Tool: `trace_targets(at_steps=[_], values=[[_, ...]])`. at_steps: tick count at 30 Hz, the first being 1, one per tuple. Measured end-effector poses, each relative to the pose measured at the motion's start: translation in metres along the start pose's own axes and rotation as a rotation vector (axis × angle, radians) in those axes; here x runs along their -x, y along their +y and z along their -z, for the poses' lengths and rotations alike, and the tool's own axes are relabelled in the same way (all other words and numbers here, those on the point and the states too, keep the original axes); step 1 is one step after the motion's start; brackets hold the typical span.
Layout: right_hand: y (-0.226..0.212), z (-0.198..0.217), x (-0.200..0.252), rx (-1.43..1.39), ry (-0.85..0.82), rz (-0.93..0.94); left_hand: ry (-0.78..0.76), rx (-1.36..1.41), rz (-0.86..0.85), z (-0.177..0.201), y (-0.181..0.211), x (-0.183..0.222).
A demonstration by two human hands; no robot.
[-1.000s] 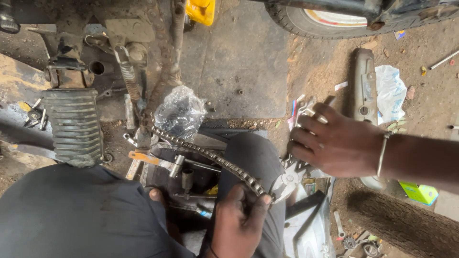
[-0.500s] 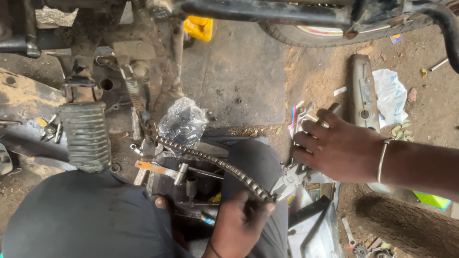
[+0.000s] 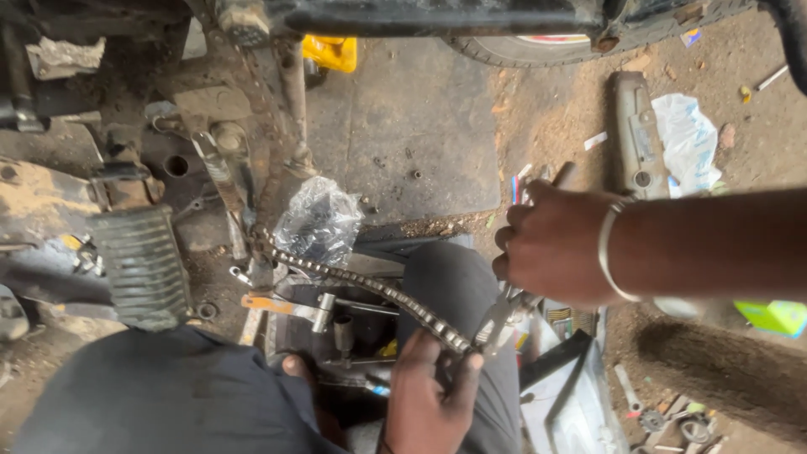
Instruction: Repairing and adjusting a motorcycle chain using various hand tools.
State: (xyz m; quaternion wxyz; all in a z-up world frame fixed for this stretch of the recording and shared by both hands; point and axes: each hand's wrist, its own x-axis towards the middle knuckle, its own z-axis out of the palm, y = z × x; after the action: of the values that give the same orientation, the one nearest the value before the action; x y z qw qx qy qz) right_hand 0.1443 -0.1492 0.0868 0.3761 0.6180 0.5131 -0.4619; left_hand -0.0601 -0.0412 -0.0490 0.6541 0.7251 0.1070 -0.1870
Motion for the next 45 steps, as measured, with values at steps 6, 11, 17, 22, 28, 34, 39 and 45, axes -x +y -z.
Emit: trace_targets(at_steps=[6, 11, 17, 22, 28, 34, 39, 45], values=[[0.010, 0.036, 0.000, 0.005, -0.269, 0.045, 0.035, 0.289, -0.097, 0.002, -0.002, 0.000], [0.013, 0.012, -0.001, 0.035, -0.198, 0.079, -0.123, 0.098, 0.213, 0.004, -0.010, -0.002], [0.009, -0.022, 0.000, -0.111, -0.027, 0.052, 0.094, -0.105, -0.226, 0.008, -0.010, 0.000], [0.006, -0.026, 0.011, -0.116, 0.027, 0.014, 0.065, 0.140, -0.031, 0.002, -0.016, 0.002], [0.008, -0.063, 0.003, -0.118, 0.192, -0.021, -0.054, 0.736, 0.278, -0.002, -0.024, 0.001], [0.003, -0.065, 0.004, -0.231, 0.324, -0.014, -0.072, 0.700, 0.208, -0.006, -0.028, -0.004], [0.011, -0.060, 0.009, -0.200, 0.210, -0.016, -0.018, 0.496, 0.155, -0.002, -0.024, -0.001], [0.016, -0.064, 0.004, -0.379, 0.098, -0.043, 0.031, 0.428, 0.093, -0.001, -0.010, -0.002]])
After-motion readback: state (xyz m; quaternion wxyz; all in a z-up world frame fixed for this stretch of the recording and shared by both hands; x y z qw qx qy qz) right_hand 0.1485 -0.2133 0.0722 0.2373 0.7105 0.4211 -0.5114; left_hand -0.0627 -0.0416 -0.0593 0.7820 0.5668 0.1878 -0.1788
